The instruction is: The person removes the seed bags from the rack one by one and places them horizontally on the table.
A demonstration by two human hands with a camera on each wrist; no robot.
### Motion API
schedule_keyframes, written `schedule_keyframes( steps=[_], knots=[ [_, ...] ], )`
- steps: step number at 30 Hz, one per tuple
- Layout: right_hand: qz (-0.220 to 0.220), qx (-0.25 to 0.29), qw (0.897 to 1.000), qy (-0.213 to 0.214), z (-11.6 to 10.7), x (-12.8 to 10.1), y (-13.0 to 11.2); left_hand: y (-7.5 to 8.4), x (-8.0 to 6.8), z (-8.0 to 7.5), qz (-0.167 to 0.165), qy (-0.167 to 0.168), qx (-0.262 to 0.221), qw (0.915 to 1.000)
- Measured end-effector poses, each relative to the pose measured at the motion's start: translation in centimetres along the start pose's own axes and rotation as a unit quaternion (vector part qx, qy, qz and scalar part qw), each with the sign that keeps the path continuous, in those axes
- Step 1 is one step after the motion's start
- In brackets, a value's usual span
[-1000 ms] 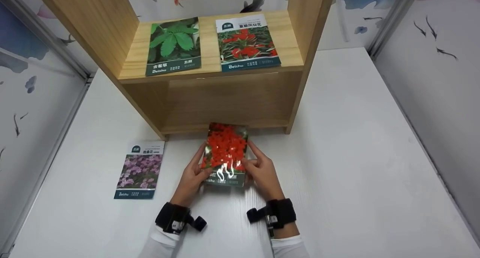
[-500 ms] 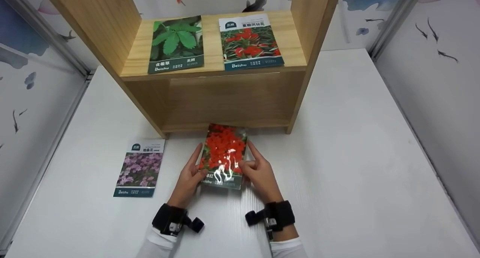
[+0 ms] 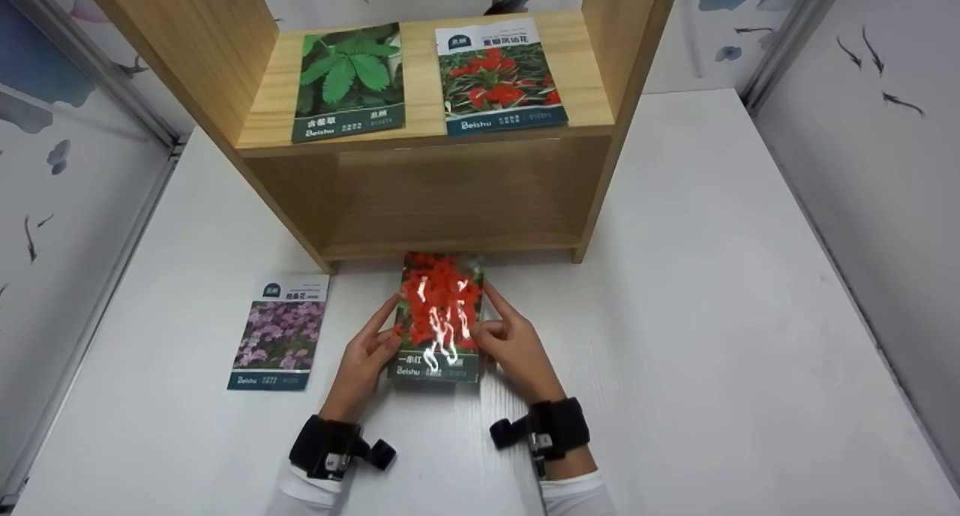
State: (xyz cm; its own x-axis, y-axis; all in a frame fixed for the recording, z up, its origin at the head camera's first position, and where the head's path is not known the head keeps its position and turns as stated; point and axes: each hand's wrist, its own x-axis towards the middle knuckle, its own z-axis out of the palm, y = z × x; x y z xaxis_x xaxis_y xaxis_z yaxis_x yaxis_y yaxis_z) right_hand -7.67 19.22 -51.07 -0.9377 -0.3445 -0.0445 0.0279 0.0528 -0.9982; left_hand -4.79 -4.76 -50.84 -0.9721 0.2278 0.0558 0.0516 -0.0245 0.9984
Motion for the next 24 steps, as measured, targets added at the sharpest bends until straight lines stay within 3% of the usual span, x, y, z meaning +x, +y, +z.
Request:
schedule_keyframes(
  steps=[8, 15, 20, 24],
  knots=[
    [0.022, -0.010, 1.000, -0.007, 0.2, 0.0, -0.2, 0.3, -0.2, 0.1, -0.006, 0.050, 0.012, 0.9987],
    [0.026, -0.031, 0.999, -0.028, 0.1, 0.3, 1.4, -2.0, -0.2, -0.2, -0.006, 0.093, 0.066, 0.9935],
    [0.011, -0.054, 0.998, -0.033, 0.1, 0.8, 2.4, 0.1, -0.3, -0.1, -0.024, 0.133, 0.084, 0.9873],
    [0.015, -0.075, 0.996, -0.043, 0.3, 0.8, 2.6, 0.3, -0.3, 0.0, -0.032, 0.163, 0.094, 0.9817]
  ],
)
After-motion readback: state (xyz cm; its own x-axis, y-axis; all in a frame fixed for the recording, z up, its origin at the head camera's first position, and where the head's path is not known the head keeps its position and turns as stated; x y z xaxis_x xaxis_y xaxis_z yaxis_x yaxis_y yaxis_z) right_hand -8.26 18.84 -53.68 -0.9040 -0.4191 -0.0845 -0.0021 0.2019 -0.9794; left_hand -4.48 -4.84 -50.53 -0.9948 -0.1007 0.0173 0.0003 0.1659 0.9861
